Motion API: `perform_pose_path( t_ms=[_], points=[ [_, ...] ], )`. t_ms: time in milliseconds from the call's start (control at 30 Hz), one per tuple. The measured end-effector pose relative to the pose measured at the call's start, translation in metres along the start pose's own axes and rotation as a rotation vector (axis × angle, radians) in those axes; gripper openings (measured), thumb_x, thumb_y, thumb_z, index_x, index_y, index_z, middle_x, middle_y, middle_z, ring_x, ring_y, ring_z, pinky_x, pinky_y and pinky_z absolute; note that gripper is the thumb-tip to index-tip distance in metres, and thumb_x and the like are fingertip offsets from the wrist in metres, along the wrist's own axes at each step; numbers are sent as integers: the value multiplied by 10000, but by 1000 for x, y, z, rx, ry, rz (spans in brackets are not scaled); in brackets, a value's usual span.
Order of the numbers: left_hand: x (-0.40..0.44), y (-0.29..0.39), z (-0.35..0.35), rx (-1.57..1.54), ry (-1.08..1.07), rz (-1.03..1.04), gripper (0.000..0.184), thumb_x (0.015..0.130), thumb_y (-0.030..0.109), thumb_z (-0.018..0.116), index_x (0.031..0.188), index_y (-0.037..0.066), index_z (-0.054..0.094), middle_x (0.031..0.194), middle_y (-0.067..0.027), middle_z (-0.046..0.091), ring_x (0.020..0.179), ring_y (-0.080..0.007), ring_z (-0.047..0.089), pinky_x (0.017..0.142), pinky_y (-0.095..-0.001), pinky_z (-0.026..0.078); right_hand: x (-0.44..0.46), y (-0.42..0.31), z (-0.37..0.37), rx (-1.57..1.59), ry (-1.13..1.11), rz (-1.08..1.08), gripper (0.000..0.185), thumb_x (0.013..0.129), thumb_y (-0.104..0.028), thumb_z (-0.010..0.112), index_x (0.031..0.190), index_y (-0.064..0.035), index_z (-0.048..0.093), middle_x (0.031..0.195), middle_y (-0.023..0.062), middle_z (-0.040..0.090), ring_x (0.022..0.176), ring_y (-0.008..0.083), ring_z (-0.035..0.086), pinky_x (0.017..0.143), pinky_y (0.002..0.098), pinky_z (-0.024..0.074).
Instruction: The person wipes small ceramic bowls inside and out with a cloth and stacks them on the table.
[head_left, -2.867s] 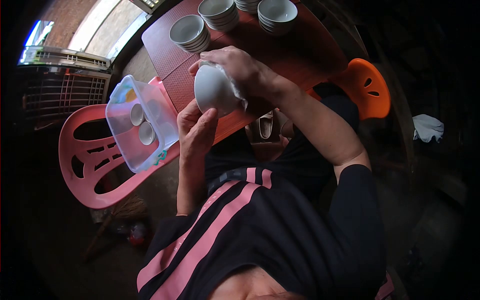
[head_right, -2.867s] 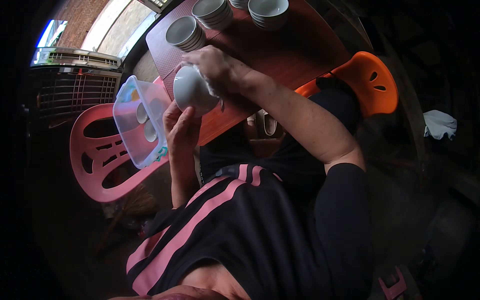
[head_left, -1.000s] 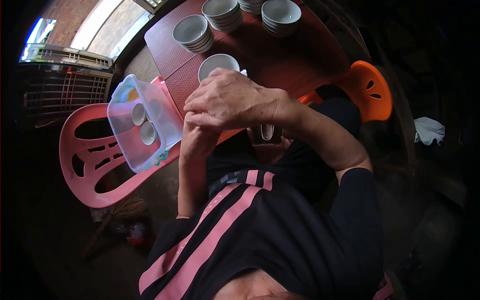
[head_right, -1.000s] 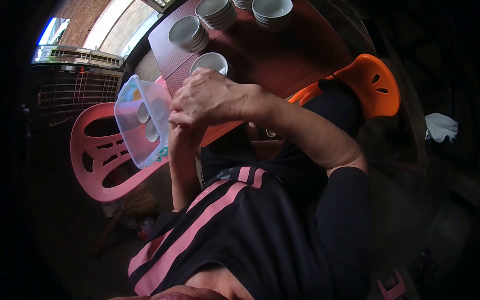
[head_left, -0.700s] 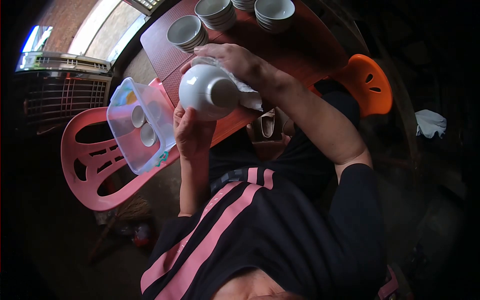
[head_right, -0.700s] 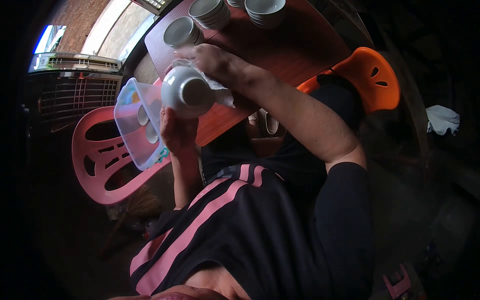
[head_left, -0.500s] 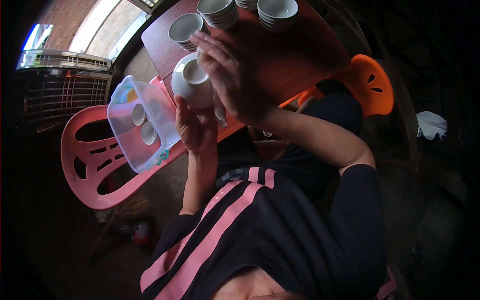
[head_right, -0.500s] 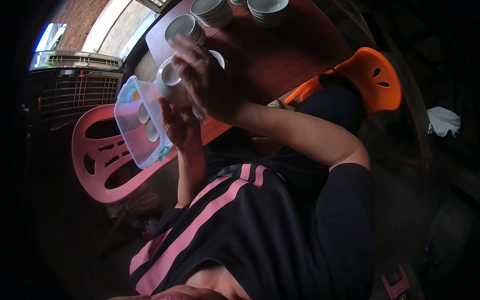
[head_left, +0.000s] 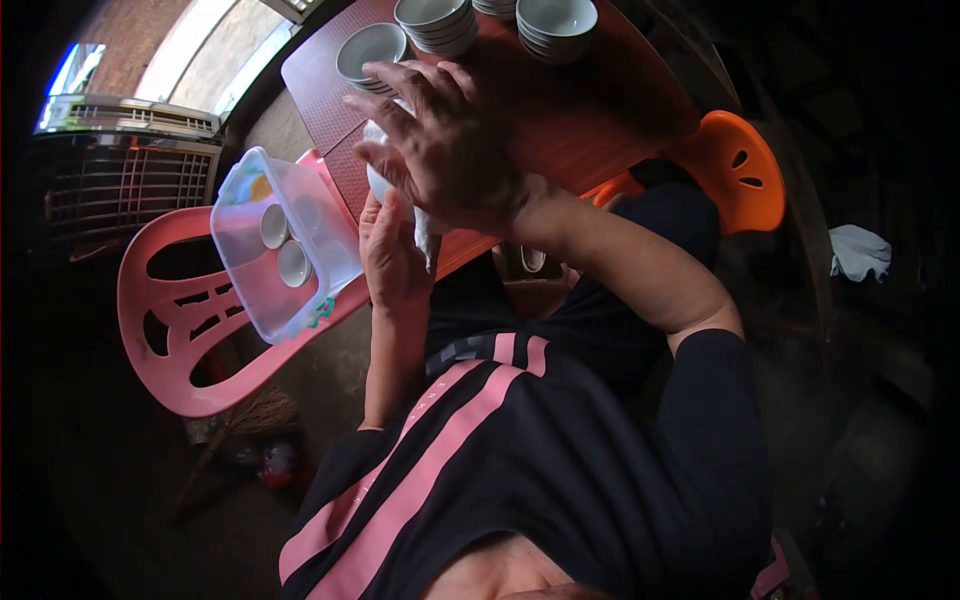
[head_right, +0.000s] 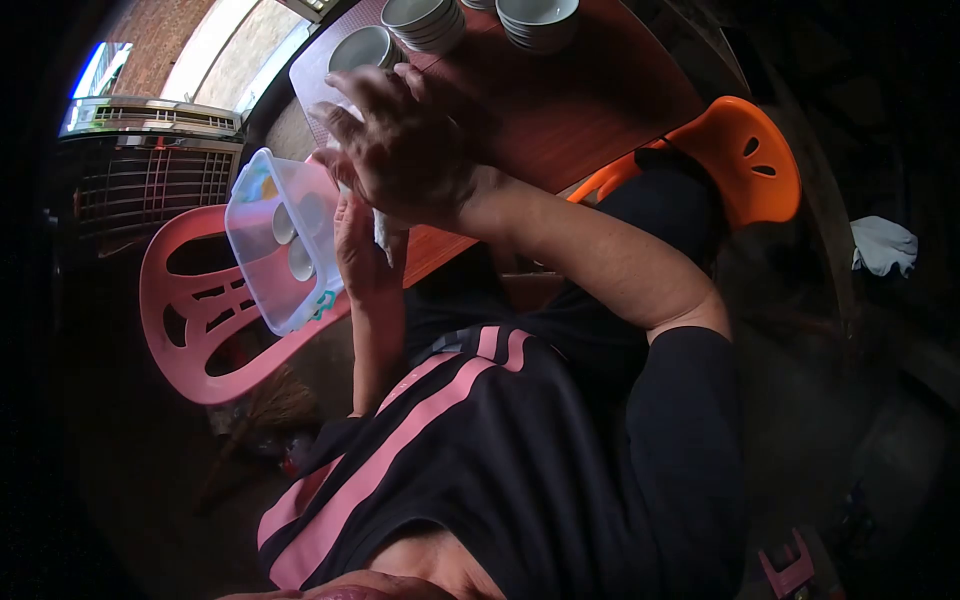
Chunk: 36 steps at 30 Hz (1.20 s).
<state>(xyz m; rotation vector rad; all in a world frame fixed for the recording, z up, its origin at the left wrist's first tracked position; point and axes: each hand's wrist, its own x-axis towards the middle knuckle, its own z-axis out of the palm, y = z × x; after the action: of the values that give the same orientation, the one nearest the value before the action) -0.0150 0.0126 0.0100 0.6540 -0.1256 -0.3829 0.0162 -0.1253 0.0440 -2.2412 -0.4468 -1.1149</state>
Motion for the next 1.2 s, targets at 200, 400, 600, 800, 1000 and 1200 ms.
perform_pose_path(
  t_ms=[200, 400, 600, 800, 1000, 1200],
  points=[
    [5, 13, 0, -421, 67, -33, 336, 935, 168, 481, 1215, -15, 460, 1155, -167, 563, 999, -235, 588, 858, -343, 496, -1, -8, -8, 111, 17, -88, 554, 817, -505, 548, 1167, -80, 484, 1182, 157, 457, 1079, 321, 448, 880, 525, 312],
    [9, 22, 0, -620, -33, -45, 405, 946, 217, 461, 1268, -21, 404, 1241, -177, 505, 1183, -277, 465, 1083, -476, 246, 5, 3, -13, 269, -57, 5, 366, 904, -322, 531, 1153, -58, 582, 1173, 129, 463, 987, 249, 500, 872, 391, 403],
    [4, 20, -1, -333, -32, 97, 429, 960, 204, 419, 1314, -30, 357, 1334, -194, 424, 1280, -287, 354, 1087, -472, 226, 19, 19, -14, 684, 37, 453, 298, 815, -172, 672, 1079, -44, 621, 856, 80, 548, 788, 144, 579, 685, 261, 493],
    [9, 19, 5, -250, 40, 107, 447, 954, 196, 431, 1326, -28, 325, 1328, -188, 427, 1252, -284, 390, 1085, -458, 237, 14, 6, -21, 313, -105, -24, 287, 789, -62, 668, 1067, -19, 606, 933, 114, 548, 839, 203, 585, 691, 286, 500],
    [10, 26, 3, -211, 66, 171, 400, 929, 177, 495, 1244, -50, 399, 1221, -184, 512, 1144, -269, 506, 1021, -419, 374, 12, -4, -21, 336, -168, -92, 283, 788, 26, 615, 1069, -11, 604, 967, 122, 517, 821, 233, 570, 689, 316, 502],
    [9, 24, -5, -217, 55, 145, 379, 929, 167, 494, 1230, -51, 422, 1202, -182, 529, 1132, -269, 517, 1010, -421, 386, 13, 3, -27, 515, -353, -33, 305, 780, 28, 623, 1081, -11, 602, 973, 123, 523, 847, 227, 579, 693, 312, 505]
  ],
)
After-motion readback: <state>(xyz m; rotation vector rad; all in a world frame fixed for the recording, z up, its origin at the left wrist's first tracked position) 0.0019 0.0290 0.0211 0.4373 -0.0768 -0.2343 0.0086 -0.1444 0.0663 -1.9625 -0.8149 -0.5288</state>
